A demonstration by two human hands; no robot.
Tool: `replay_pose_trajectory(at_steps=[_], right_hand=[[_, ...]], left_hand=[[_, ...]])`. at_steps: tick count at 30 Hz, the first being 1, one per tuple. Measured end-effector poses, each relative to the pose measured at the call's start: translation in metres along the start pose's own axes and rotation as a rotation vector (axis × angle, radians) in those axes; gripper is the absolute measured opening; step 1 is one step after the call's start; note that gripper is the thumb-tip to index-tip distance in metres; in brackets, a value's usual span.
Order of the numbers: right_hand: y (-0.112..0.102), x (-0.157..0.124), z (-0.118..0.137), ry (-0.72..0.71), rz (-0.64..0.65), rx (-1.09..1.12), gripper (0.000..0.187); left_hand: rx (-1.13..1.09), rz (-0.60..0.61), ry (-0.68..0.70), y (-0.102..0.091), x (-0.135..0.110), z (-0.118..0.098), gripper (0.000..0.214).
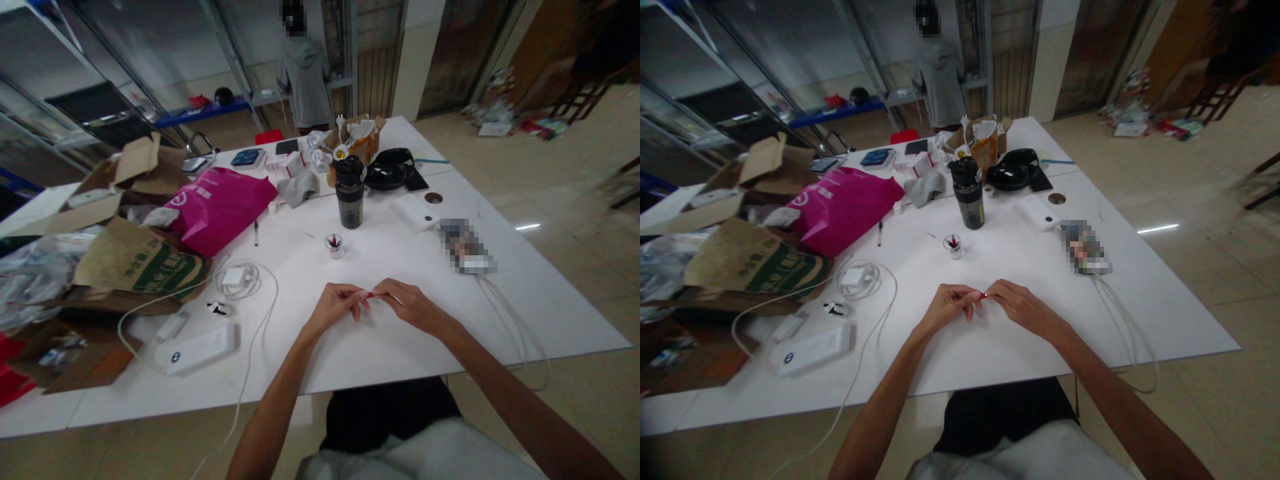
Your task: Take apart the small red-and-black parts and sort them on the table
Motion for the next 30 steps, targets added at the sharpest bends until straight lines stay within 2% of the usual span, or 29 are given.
replay_pose_trajectory(at_steps=[3,7,11,14,17,22,24,26,30], right_hand=[[-0.004,-0.003,-0.001,0.016,0.005,0.014,0.02],[-0.007,-0.005,-0.014,0.116,-0.041,0.102,0.018],[0.005,-0.002,-0.033,0.243,-0.037,0.331,0.034],[0.013,0.004,-0.036,0.276,-0.006,0.424,0.041],[0.009,0.009,-0.029,0.253,-0.011,0.383,0.039],[-0.016,0.009,-0.019,0.16,-0.072,0.226,0.032],[-0.029,0.006,-0.027,0.181,-0.103,0.164,0.032],[-0.044,0.004,-0.04,0.204,-0.118,0.067,0.031],[-0.06,0.009,-0.069,0.225,-0.054,-0.151,0.019]], left_hand=[[-0.007,0.022,0.011,0.005,0.002,-0.002,0.059],[-0.048,0.025,0.045,0.007,0.004,-0.007,0.059],[0.01,-0.075,0.088,-0.005,0.0,-0.013,0.054],[0.036,-0.077,0.083,-0.008,-0.001,-0.013,0.056],[0.05,-0.061,0.064,-0.007,-0.001,-0.012,0.057],[-0.024,0.055,0.036,0.003,0.002,-0.009,0.063],[-0.062,0.011,0.061,-0.005,0.001,-0.01,0.064],[-0.091,-0.1,0.111,-0.022,-0.003,-0.012,0.065],[-0.086,-0.276,0.176,-0.057,-0.011,-0.01,0.07]])
Point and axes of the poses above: each hand's wrist, its own x-axis towards the middle knuckle, its own y-axis out of the palm, z = x × y, the point moved 10 cm from there along x, towards the middle knuckle, and after that the axes turned 15 degrees about z, right-handed, at the moved point
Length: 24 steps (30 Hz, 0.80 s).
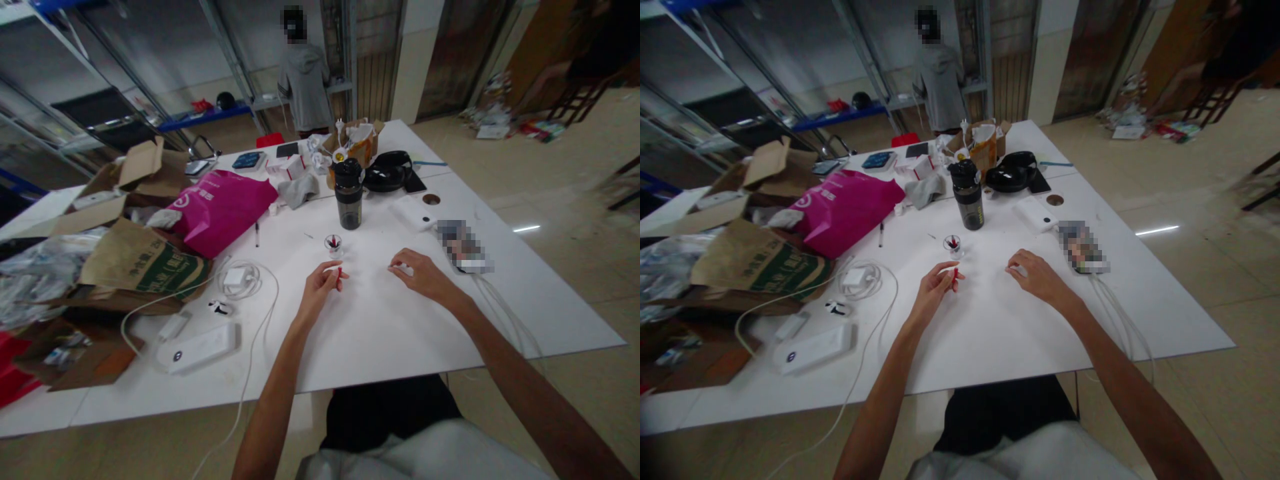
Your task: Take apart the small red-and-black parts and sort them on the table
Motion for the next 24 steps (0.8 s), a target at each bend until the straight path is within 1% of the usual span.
replay_pose_trajectory(at_steps=[3,6,9,12,15,17,19,21,24], right_hand=[[0.006,0.009,-0.014,0.006,0.047,-0.09,0.013],[0.017,0.013,-0.016,-0.014,0.062,-0.111,0.009],[0.025,0.015,-0.014,-0.026,0.054,-0.119,0.01],[0.028,0.016,-0.013,-0.027,0.055,-0.121,0.011],[0.029,0.017,-0.011,-0.025,0.052,-0.113,0.012],[0.029,0.018,-0.009,-0.025,0.048,-0.112,0.012],[0.028,0.016,-0.008,-0.029,0.04,-0.116,0.013],[0.022,0.008,-0.01,-0.026,0.001,-0.125,0.02],[-0.002,-0.022,-0.025,0.035,-0.143,-0.186,0.034]], left_hand=[[0.074,-0.075,0.029,-0.021,-0.001,0.001,0.068],[0.147,-0.097,0.018,-0.033,-0.002,0.005,0.067],[0.231,-0.065,-0.038,-0.034,-0.003,0.012,0.071],[0.324,-0.019,-0.076,-0.031,-0.004,0.015,0.071],[0.402,0.005,-0.047,-0.027,-0.005,0.01,0.065],[0.472,-0.01,-0.011,-0.027,-0.006,0.004,0.06],[0.55,-0.035,0.02,-0.03,-0.007,-0.002,0.055],[0.625,-0.054,0.042,-0.033,-0.008,-0.008,0.05],[0.723,-0.05,0.049,-0.035,-0.009,-0.012,0.044]])
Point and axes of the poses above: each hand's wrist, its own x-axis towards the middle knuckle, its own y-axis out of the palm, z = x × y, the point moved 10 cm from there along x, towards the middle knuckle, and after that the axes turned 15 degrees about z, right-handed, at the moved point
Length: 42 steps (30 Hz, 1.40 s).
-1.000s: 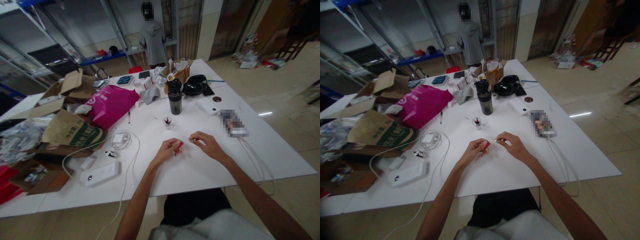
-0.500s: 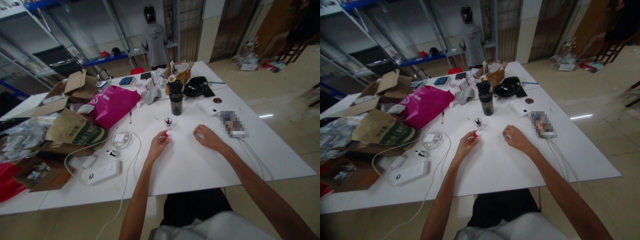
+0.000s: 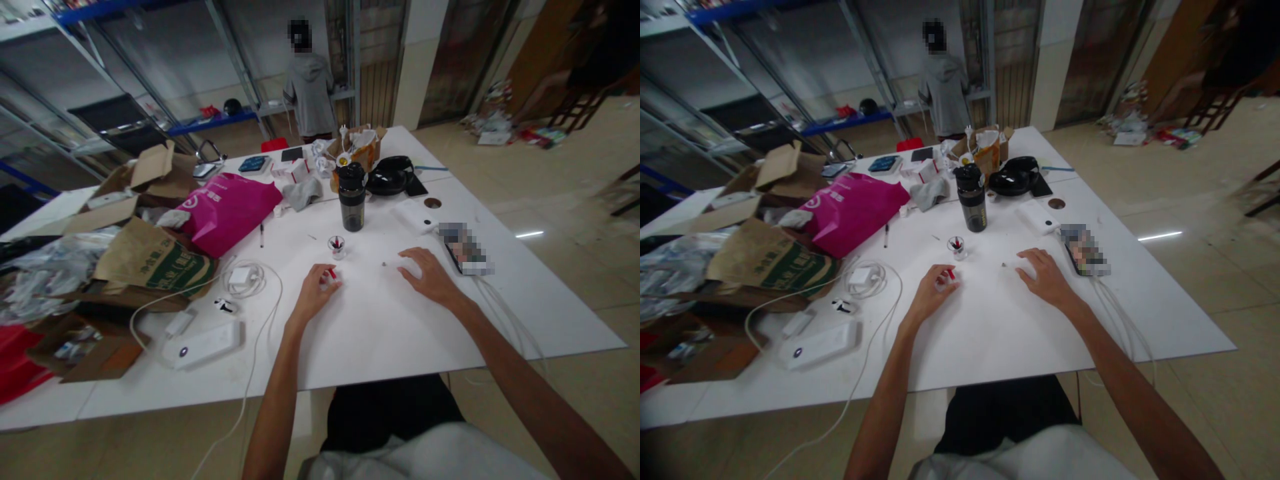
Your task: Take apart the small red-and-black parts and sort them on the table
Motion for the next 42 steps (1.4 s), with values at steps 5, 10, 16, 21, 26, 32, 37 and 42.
replay_pose_trajectory(at_steps=[5,10,16,21,26,32,37,42], right_hand=[[-0.045,-0.072,-0.05,0.188,-0.189,-0.209,0.059],[-0.067,-0.118,-0.083,0.376,-0.26,-0.327,0.085],[-0.066,-0.121,-0.091,0.402,-0.262,-0.346,0.088],[-0.073,-0.125,-0.096,0.419,-0.298,-0.317,0.089],[-0.078,-0.124,-0.099,0.412,-0.304,-0.28,0.085],[-0.075,-0.107,-0.097,0.375,-0.242,-0.316,0.088],[-0.076,-0.109,-0.087,0.309,-0.231,-0.411,0.074],[-0.078,-0.137,-0.073,0.25,-0.253,-0.557,0.048]], left_hand=[[0.178,0.018,0.045,-0.001,0.001,-0.005,0.043],[0.258,0.036,0.098,0.003,0.002,-0.007,0.045],[0.267,0.058,0.111,0.002,0.002,-0.008,0.046],[0.265,0.067,0.109,0.004,0.001,-0.007,0.043],[0.275,0.066,0.115,0.004,-0.002,-0.006,0.042],[0.28,0.047,0.148,0.0,-0.005,-0.016,0.044],[0.268,-0.107,0.201,-0.017,-0.009,-0.029,0.013],[0.268,-0.285,0.228,-0.038,-0.018,-0.041,0.006]])
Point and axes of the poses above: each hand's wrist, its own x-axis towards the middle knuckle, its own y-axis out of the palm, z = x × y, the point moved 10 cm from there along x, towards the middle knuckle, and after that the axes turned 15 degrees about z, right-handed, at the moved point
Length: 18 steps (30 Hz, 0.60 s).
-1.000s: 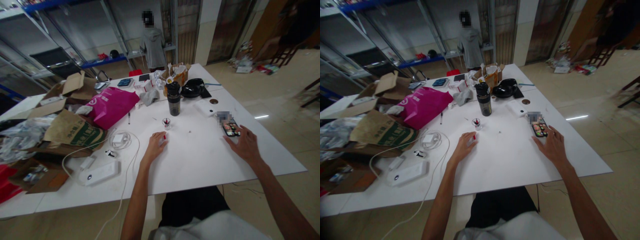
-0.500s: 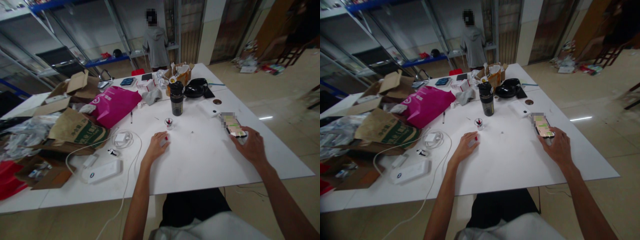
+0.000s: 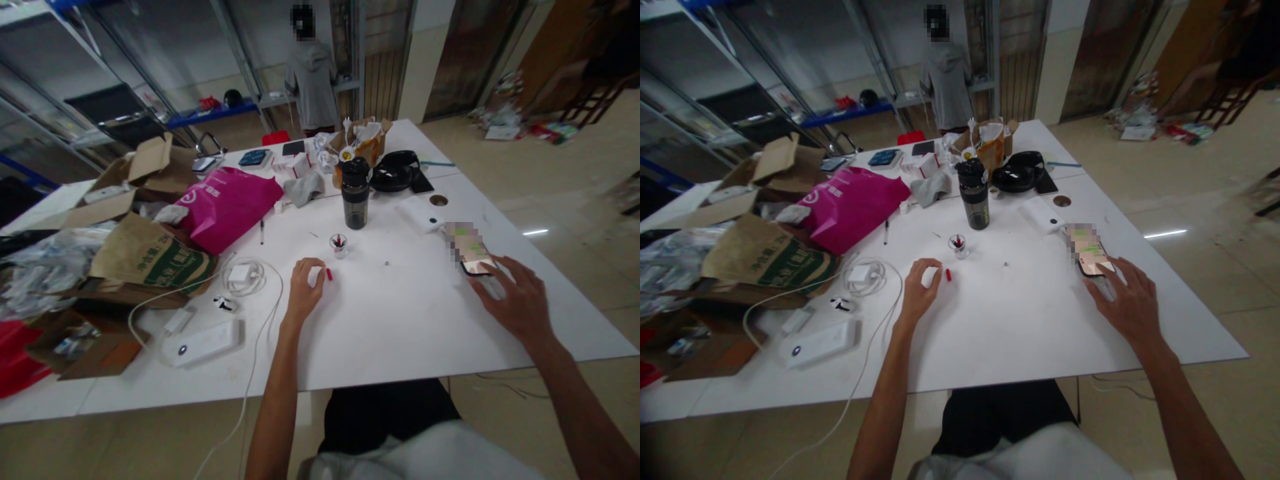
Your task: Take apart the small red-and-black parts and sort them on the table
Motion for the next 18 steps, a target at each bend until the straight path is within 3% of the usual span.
replay_pose_trajectory(at_steps=[7,18], right_hand=[[-0.002,-0.016,0.006,-0.018,-0.05,-0.024,0.039],[0.004,-0.016,0.002,0.009,-0.026,-0.015,0.05]], left_hand=[[0.032,-0.091,-0.014,-0.01,0.0,-0.006,0.008],[-0.02,-0.204,-0.091,-0.019,-0.006,0.006,0.008]])
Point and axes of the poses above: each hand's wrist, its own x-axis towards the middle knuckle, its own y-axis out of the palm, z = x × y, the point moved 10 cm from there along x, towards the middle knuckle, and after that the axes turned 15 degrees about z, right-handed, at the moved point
